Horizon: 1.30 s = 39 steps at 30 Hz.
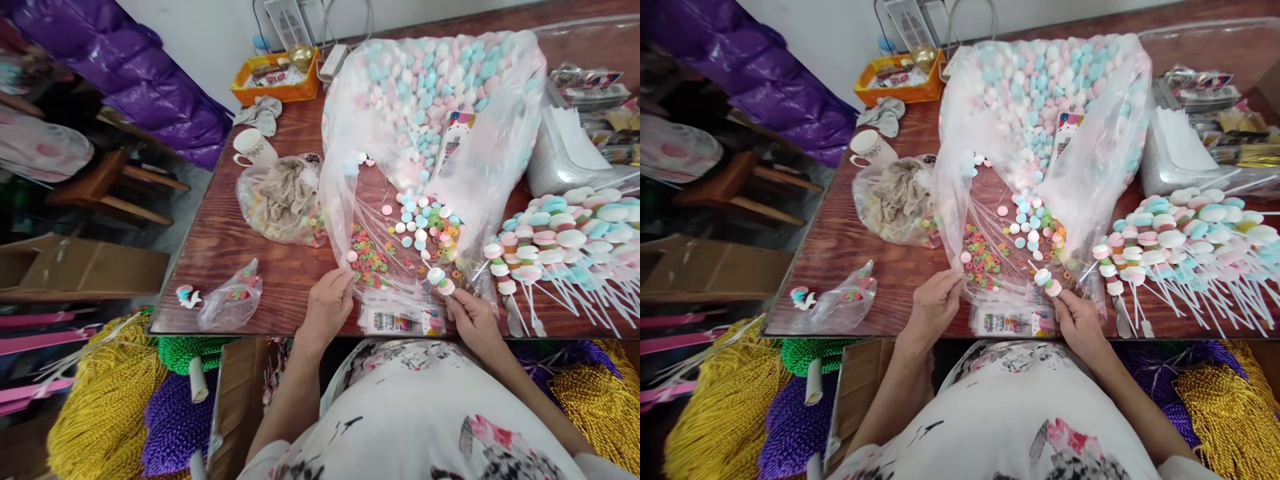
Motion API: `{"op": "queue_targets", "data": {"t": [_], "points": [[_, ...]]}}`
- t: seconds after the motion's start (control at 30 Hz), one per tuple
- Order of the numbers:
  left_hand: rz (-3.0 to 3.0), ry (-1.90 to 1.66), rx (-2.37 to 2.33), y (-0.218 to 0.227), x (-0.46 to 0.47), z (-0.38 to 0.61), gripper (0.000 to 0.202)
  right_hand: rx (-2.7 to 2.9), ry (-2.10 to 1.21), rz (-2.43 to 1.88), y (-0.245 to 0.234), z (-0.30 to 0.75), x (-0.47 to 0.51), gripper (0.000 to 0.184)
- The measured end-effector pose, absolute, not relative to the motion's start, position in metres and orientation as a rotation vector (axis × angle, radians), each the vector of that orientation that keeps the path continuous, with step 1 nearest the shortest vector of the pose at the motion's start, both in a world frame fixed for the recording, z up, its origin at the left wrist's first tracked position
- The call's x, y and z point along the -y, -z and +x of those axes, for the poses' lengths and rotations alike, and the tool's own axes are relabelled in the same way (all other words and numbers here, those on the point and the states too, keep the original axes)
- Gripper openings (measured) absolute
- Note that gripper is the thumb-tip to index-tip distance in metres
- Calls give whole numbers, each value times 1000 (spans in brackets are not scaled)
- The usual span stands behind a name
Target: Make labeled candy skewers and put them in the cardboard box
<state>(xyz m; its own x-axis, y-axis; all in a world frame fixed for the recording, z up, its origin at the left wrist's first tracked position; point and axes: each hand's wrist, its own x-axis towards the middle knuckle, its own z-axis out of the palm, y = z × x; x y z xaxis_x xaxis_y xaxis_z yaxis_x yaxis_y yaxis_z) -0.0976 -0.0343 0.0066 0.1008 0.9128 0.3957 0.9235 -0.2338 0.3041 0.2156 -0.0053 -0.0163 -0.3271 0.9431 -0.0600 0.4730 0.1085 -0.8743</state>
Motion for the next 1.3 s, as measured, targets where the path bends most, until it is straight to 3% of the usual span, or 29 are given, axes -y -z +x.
{"op": "queue_targets", "data": {"t": [0.27,0.47,0.67,1.07,1.3], "points": [[-2445,773,1950,-7,2,-74,22,1998,-1074,-1351,16,215,5,29],[-2254,554,2104,-6,-30,-89,36,2044,-987,-1303,18,216,6,25],[-2063,361,2243,-3,-23,-112,29,2026,-996,-1278,24,217,8,24],[-2324,849,1892,-7,-39,-89,21,1884,-1048,-1268,23,216,12,30],[-2543,542,2008,-28,-122,-77,22,1922,-993,-1267,24,210,12,29]]}}
